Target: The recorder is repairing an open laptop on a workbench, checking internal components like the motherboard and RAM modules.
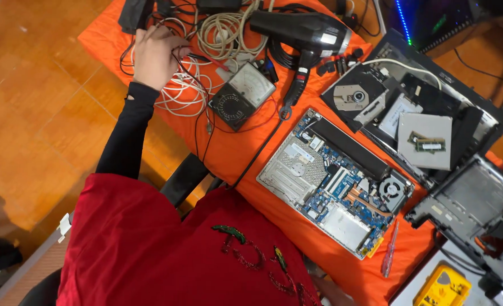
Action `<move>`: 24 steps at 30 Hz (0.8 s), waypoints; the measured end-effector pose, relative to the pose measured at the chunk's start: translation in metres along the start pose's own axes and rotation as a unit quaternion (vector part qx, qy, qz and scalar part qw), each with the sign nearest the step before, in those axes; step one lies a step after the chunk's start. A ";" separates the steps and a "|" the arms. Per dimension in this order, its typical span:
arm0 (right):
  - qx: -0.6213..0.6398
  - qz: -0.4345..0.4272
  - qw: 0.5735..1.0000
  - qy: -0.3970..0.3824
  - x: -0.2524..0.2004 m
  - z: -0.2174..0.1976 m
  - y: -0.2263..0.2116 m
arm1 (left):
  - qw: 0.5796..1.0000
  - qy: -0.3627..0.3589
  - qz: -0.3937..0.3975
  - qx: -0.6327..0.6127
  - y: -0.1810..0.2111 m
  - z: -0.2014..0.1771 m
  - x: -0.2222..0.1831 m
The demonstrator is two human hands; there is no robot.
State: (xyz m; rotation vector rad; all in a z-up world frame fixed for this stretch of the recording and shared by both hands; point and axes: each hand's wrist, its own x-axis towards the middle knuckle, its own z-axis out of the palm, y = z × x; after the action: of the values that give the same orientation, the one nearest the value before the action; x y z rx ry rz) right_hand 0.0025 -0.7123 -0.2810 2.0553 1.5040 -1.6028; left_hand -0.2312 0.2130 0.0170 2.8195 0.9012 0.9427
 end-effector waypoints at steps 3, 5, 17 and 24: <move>0.019 0.017 1.000 -0.010 0.002 -0.167 -0.082 | 0.997 -0.027 -0.035 -0.062 -0.011 0.012 -0.005; 0.072 0.024 0.996 0.043 -0.042 -0.254 -0.169 | 0.998 0.022 0.004 -0.055 0.006 0.000 0.002; 0.059 -0.148 0.813 0.561 -0.089 -0.457 -0.382 | 0.961 0.025 0.164 -0.220 0.176 -0.074 0.049; 0.012 -0.204 0.737 0.645 -0.023 -0.473 -0.383 | 0.814 -0.026 0.489 -0.313 0.314 -0.058 0.050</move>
State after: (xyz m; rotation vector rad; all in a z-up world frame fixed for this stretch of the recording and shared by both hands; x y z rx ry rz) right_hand 0.0276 -0.2439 0.1074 3.1826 2.3223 0.1204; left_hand -0.0688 -0.0294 0.1566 2.5256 -0.8686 0.9234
